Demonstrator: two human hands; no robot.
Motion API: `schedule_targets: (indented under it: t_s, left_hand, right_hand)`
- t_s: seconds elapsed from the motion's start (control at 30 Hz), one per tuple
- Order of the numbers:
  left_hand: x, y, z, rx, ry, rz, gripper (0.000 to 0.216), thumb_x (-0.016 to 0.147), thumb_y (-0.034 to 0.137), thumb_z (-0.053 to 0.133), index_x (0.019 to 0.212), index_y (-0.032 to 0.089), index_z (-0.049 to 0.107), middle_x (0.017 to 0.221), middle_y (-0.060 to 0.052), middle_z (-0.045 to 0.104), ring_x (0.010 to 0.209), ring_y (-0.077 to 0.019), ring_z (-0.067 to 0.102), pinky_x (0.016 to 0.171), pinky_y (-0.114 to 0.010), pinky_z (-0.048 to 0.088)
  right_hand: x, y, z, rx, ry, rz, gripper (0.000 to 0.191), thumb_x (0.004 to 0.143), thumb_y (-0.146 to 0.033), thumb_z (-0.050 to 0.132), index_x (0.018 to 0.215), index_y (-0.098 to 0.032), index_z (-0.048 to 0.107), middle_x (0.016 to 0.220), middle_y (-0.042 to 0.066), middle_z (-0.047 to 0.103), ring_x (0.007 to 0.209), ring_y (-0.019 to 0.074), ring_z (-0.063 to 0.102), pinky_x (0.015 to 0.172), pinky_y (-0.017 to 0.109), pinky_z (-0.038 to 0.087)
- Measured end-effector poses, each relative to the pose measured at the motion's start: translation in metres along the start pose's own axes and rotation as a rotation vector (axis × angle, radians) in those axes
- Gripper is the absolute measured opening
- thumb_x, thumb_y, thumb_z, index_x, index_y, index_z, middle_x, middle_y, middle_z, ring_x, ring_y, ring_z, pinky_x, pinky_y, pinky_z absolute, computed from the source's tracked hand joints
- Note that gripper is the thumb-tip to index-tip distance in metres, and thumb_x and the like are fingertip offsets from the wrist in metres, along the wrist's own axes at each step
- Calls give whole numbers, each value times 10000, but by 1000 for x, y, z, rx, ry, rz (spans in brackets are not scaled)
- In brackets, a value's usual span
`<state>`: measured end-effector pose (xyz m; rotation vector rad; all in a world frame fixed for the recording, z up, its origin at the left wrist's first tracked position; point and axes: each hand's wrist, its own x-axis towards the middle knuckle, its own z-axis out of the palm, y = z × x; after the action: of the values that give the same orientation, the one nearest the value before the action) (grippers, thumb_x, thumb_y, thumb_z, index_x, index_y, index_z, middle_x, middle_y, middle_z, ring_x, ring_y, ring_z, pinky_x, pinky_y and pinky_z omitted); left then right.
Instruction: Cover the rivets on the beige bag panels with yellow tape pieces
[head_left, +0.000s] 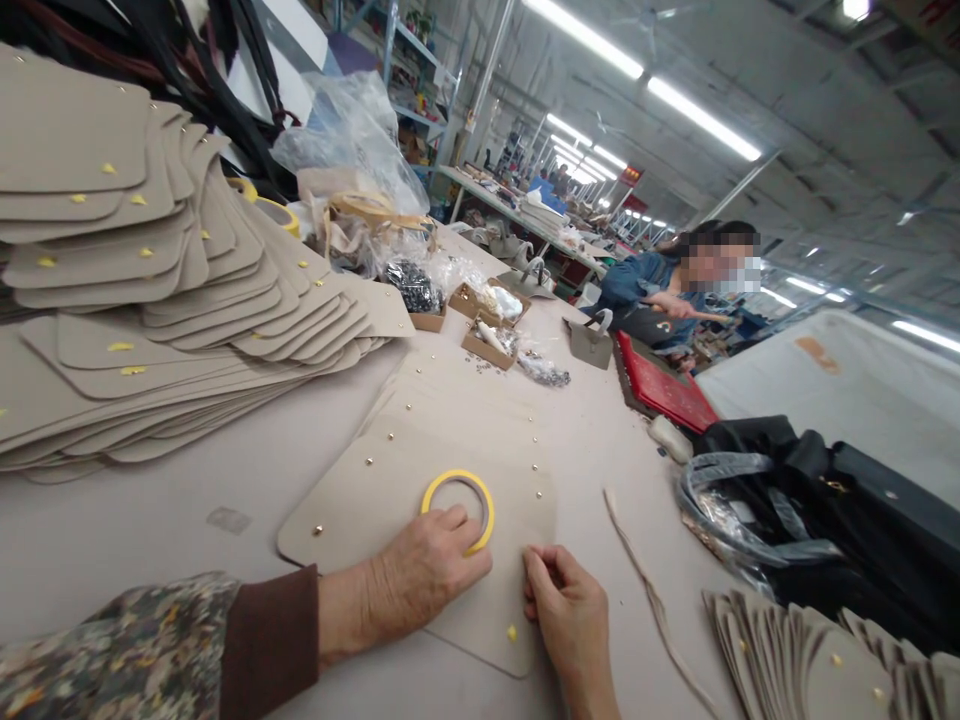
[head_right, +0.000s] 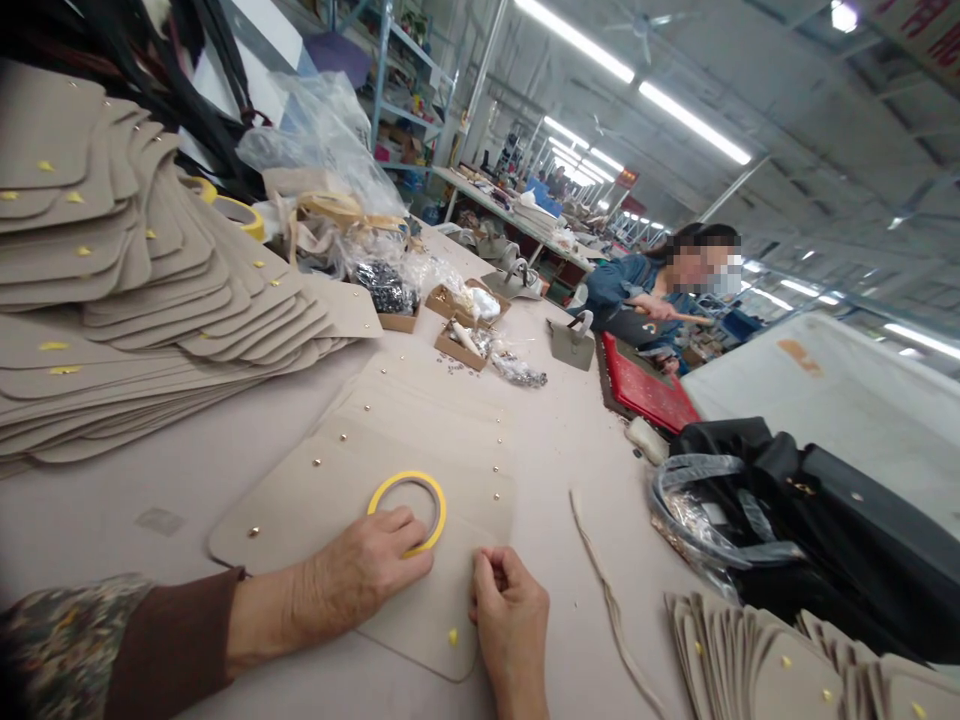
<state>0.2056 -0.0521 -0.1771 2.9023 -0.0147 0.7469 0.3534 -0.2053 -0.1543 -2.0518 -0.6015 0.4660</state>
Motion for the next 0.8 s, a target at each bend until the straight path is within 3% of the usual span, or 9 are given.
schedule_targets:
  t_s: [0.2, 0.37, 0.53, 0.63, 0.8]
  left_hand:
    - [0, -1, -2, 8, -5, 2, 114, 933, 217, 609, 846, 192, 541, 845, -43, 535, 785, -215, 449, 648, -346, 362]
    - [1, -1, 0, -8, -6, 7, 109, 939, 215, 594, 849, 190, 538, 845, -47, 537, 780, -217, 447, 655, -343, 369]
    - [2, -1, 0, -21, -5, -4, 116, 936, 216, 601, 837, 191, 546, 840, -46, 539, 783, -217, 447, 665, -341, 367]
    - [2, 0, -2, -16, -25, -14, 100, 934, 217, 604, 850, 191, 557, 858, -46, 546, 796, -219, 454, 671, -344, 373]
    - [1, -1, -1, -25, -33, -18, 100, 916, 195, 624, 850, 191, 549, 874, -44, 551, 801, -220, 457, 673, -346, 375]
  right_hand:
    - [8, -8, 2, 39, -29, 113, 419, 676, -588, 679, 675, -170, 642, 492, -22, 546, 415, 125, 494, 388, 223, 447]
    - [12, -5, 0, 89, 5, 176, 513, 624, -589, 749, 913, -197, 589, 469, -79, 524, 378, 156, 514, 323, 236, 431]
    - [4, 10, -11, 217, 0, 121, 487, 666, -633, 756, 771, -182, 607, 588, 1, 627, 494, 162, 604, 446, 253, 518]
    - [-5, 15, -11, 90, 26, 35, 464, 739, -613, 708, 832, -159, 703, 630, 35, 670, 566, 175, 630, 545, 261, 540]
    - [-5, 10, -1, -199, 83, -99, 420, 820, -568, 595, 790, -179, 750, 608, 49, 682, 538, 191, 609, 534, 268, 477]
